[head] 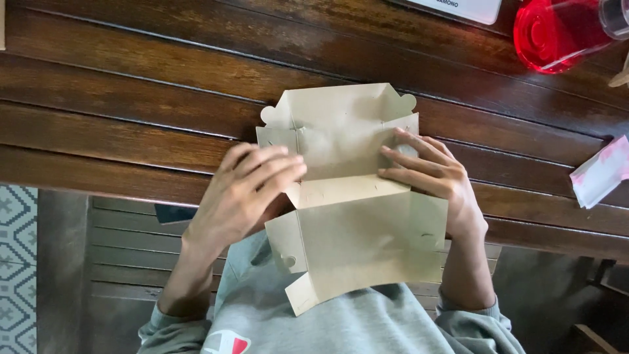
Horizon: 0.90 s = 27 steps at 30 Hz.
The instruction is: The person folds a flat cardboard box template along pre-scored lines and tucks flaps to form a small paper box. They repeat the folding and tucking sequence on multiple templates, aligning edges and securing tabs by hand.
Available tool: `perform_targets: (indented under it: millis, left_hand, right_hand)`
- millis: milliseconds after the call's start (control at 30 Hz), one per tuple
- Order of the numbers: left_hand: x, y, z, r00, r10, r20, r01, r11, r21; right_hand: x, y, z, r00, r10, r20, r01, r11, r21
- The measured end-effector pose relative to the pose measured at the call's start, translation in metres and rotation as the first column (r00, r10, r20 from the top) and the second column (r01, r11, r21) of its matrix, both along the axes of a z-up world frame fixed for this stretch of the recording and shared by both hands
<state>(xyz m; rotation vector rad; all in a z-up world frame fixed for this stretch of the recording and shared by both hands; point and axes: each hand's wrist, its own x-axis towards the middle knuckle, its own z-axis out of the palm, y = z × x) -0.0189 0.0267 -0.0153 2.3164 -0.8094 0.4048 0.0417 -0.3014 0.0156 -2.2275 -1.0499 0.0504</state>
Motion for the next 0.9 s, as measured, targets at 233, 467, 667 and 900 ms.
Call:
perform_targets:
  millis: [233, 467, 667, 900]
  left_hand:
    - [0.004, 0.000, 0.000, 0.997, 0.079, 0.021, -0.080, 0.994, 0.073]
    - [0.006, -0.005, 0.012, 0.991, 0.120, -0.057, -0.128, 0.980, -0.155]
    - [0.008, 0.001, 0.012, 0.990, 0.137, -0.017, -0.137, 0.953, -0.271]
    - [0.009, 0.010, 0.017, 0.984, 0.138, -0.114, -0.174, 0.883, -0.435]
  right_hand:
    - [0.007, -0.003, -0.001, 1.000, 0.006, 0.000, -0.006, 1.000, 0.017]
    - [0.015, -0.005, 0.006, 0.992, 0.029, -0.126, -0.011, 0.989, 0.146]
    - [0.022, -0.009, 0.002, 0.982, 0.011, -0.188, 0.024, 0.983, 0.181]
    - [0.022, -0.009, -0.019, 0.991, -0.112, -0.072, 0.124, 0.971, 0.205]
